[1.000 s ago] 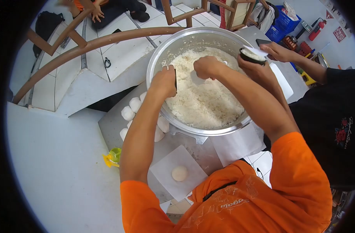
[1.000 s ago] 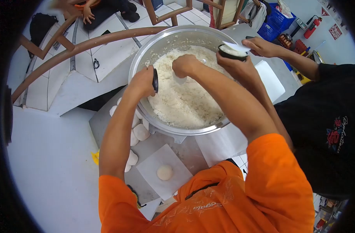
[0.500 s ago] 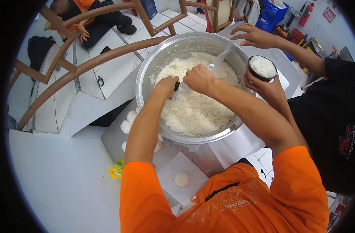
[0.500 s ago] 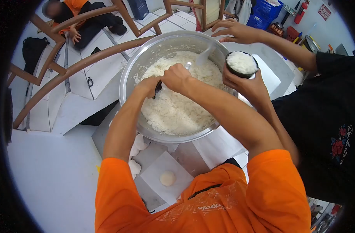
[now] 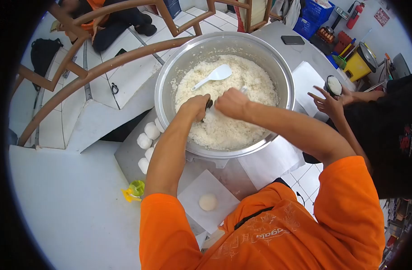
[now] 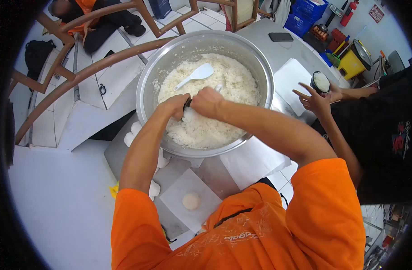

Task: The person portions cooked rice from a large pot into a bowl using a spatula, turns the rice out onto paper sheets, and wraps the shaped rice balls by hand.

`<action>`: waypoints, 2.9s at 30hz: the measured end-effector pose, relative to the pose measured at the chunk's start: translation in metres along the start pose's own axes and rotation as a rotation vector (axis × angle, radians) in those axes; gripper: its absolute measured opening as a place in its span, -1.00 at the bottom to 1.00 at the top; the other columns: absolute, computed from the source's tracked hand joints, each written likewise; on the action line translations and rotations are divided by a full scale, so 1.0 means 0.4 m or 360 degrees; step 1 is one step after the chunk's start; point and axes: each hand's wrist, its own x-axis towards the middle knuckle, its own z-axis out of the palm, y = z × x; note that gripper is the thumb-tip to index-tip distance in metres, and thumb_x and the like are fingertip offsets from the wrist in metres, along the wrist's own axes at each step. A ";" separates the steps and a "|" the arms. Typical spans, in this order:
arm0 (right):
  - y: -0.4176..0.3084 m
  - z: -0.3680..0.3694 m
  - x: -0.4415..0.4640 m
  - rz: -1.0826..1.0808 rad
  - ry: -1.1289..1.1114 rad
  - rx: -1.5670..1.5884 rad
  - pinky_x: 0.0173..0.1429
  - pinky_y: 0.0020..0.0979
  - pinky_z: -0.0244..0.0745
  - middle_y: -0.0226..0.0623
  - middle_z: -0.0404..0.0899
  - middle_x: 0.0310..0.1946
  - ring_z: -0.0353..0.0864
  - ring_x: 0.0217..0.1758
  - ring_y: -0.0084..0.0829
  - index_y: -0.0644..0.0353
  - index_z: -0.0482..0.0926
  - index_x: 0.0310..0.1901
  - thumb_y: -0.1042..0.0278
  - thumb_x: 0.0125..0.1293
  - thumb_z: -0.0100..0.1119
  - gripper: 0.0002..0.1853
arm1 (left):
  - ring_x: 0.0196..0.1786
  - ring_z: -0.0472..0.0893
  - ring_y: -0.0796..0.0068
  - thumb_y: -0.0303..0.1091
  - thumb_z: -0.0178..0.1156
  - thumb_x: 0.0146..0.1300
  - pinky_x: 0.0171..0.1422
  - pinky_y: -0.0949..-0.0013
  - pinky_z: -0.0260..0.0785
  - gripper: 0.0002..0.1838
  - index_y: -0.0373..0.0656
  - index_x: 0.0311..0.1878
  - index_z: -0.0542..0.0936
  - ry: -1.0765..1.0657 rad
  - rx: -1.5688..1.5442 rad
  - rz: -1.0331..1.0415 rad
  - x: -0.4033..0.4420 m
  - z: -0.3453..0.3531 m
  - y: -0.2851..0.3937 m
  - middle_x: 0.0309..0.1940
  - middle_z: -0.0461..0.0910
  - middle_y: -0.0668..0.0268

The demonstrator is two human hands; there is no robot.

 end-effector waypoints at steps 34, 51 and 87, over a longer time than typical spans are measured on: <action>-0.059 -0.164 -0.294 0.0343 0.0824 0.1596 0.07 -0.18 0.55 0.18 0.73 -0.10 0.73 -0.11 -0.11 0.27 0.54 0.39 0.50 0.55 0.03 -0.58 | 0.28 0.57 0.21 -0.42 0.70 -0.06 0.40 0.26 0.44 0.17 -0.28 0.46 0.02 0.1523 -0.1745 0.0226 -0.377 -0.040 0.220 0.24 0.52 -0.04; 0.047 -0.026 -0.197 0.0432 0.0657 0.1744 0.04 -0.22 0.57 0.17 0.72 -0.24 0.74 -0.16 -0.15 0.33 0.67 0.21 0.40 0.56 0.09 -0.67 | 0.48 0.43 0.01 -0.35 0.73 -0.15 0.53 0.25 0.33 0.56 -0.54 0.58 -0.39 0.1203 -0.1398 -0.0066 -0.316 -0.039 0.209 0.43 0.36 -0.23; 0.055 -0.153 -0.195 0.0216 0.0565 0.2176 0.12 -0.14 0.58 0.26 0.71 -0.10 0.77 0.04 0.05 0.33 0.67 0.21 0.41 0.54 0.07 -0.67 | 0.21 0.66 0.03 -0.53 0.64 -0.13 0.36 0.16 0.46 0.41 -0.31 0.67 -0.19 0.1877 -0.1295 -0.0122 -0.323 -0.057 0.277 0.19 0.60 -0.09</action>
